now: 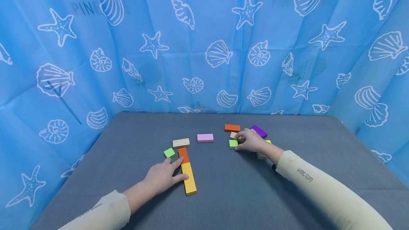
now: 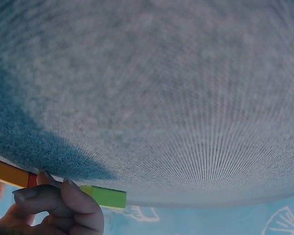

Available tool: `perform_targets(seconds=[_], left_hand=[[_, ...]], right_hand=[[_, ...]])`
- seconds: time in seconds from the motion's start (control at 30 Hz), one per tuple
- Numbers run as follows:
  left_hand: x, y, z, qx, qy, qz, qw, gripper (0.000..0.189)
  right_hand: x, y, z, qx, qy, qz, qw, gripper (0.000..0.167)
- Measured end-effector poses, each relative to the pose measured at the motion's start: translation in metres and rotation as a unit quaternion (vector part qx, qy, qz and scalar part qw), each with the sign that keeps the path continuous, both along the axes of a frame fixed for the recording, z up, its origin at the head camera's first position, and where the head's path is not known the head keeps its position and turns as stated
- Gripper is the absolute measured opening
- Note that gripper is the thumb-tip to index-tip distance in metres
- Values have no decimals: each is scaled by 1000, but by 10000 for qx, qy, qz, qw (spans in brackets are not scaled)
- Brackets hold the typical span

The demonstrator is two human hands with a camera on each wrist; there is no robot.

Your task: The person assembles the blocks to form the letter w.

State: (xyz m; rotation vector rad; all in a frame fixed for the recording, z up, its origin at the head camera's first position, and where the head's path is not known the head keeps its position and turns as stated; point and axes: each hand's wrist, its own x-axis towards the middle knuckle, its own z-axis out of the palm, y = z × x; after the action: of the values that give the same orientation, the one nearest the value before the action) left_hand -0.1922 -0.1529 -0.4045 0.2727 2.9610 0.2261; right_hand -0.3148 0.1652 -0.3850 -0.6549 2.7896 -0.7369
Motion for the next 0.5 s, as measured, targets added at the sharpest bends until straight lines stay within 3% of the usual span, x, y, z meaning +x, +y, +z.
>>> perform_targets(seconds=[0.13, 0.5], left_hand=[[0, 1, 0, 22, 14, -12, 10000, 74], [1, 0, 0, 1, -65, 62, 10000, 74]], right_hand=[[-5, -1, -3, -41, -126, -139, 9998, 34], [-4, -1, -5, -324, -24, 255, 9991, 25]])
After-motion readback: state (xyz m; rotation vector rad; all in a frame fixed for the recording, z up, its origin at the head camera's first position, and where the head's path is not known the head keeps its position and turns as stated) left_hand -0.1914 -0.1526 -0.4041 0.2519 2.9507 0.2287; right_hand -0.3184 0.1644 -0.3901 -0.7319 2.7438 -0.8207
